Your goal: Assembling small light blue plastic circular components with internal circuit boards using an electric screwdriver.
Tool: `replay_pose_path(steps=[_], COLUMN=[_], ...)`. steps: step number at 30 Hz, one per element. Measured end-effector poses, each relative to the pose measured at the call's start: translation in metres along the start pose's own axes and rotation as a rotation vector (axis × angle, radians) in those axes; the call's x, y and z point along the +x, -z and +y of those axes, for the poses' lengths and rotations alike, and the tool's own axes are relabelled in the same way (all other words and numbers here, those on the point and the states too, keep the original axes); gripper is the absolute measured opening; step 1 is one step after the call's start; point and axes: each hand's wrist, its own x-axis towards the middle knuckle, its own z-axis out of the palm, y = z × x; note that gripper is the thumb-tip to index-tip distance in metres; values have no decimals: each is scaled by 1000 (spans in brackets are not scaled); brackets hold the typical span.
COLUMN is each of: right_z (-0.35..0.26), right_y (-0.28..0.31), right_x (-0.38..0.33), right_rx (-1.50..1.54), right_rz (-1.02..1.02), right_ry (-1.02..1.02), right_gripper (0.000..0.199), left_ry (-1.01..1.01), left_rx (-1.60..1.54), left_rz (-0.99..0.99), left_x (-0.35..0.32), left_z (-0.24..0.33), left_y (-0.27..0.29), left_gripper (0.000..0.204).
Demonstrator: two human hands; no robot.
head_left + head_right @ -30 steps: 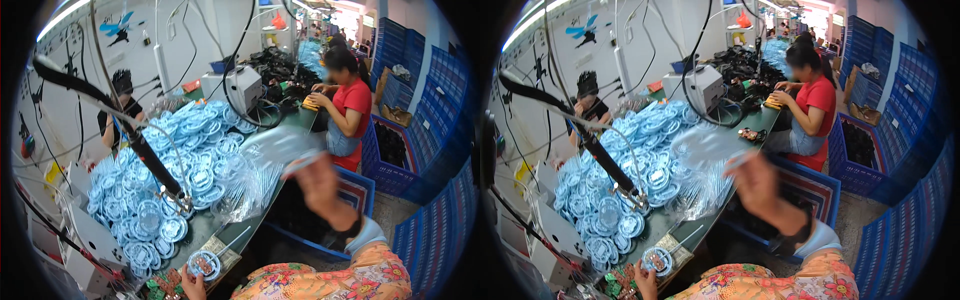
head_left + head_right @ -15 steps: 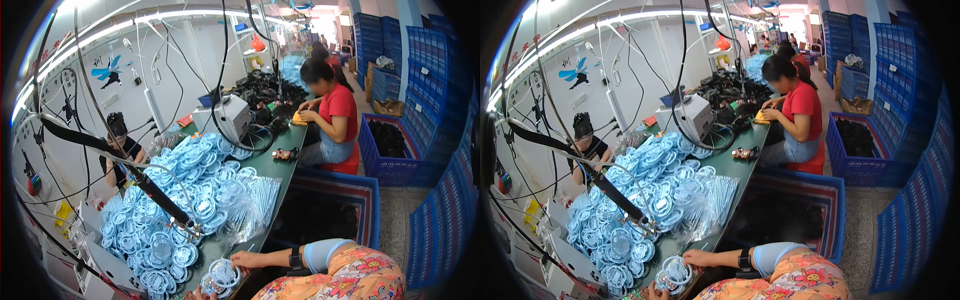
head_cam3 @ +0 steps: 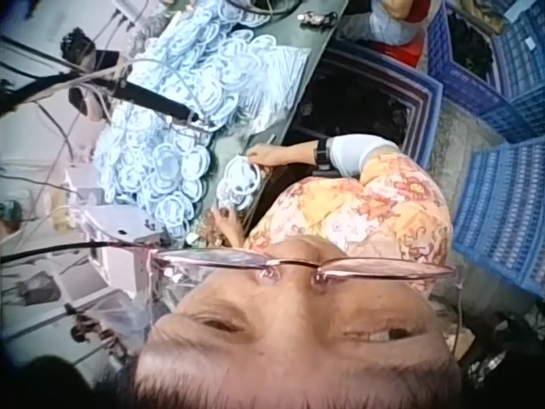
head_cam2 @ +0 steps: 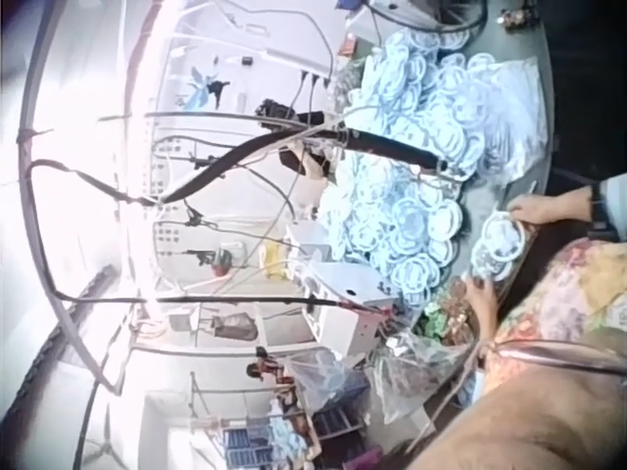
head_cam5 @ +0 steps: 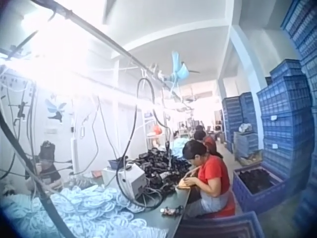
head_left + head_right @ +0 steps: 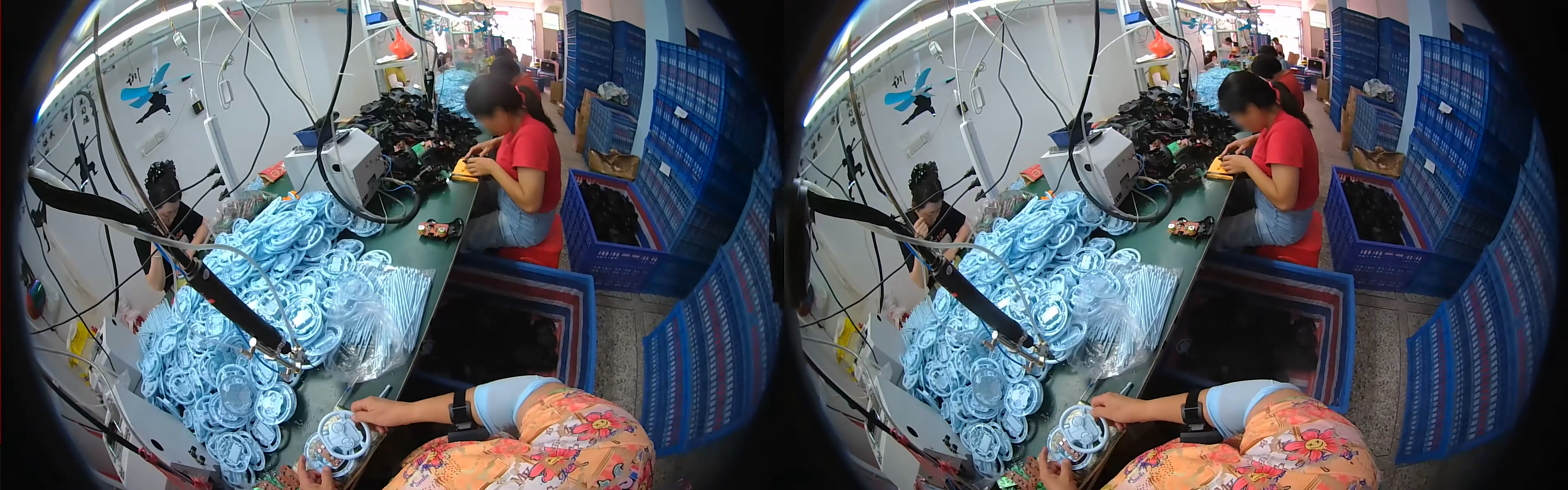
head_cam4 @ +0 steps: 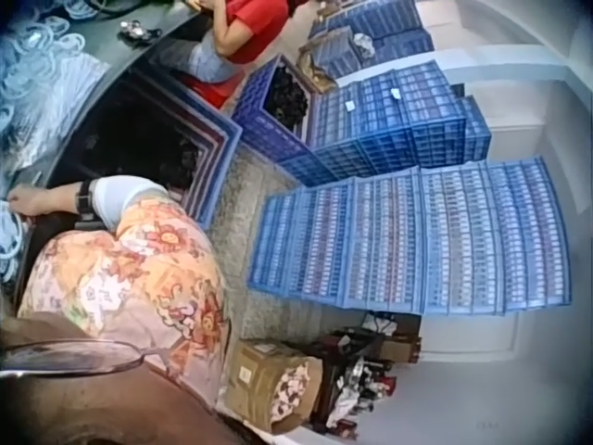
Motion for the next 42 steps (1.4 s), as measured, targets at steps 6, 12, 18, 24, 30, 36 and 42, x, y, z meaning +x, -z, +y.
replay_pose_path(steps=[6,12,18,24,30,36,42], right_z=[-18,-16,-19,-36,-60,-64,-60], right_y=[1,-2,-11,-15,-12,-29,-40], right_x=[1,8,3,6,-1,0,-1], right_rx=[-64,27,-97,63,-13,29,-59], right_rz=[94,44,-3,44,193,48,-58], right_ry=[88,86,45,91,87,113,131], right_gripper=[27,27,47,47,37,37,38], left_ry=[-48,-23,-71,104,133,93,100], left_rx=[-66,-35,16,-205,-386,-588,-813], left_rz=[-14,11,28,10,113,126,-36], left_x=[-5,3,-3,1,5,4,3], left_z=[10,-12,-4,-29,-2,9,18], left_y=[4,0,3,-1,-3,9,12], left_gripper=[45,43,42,43,47,34,34])
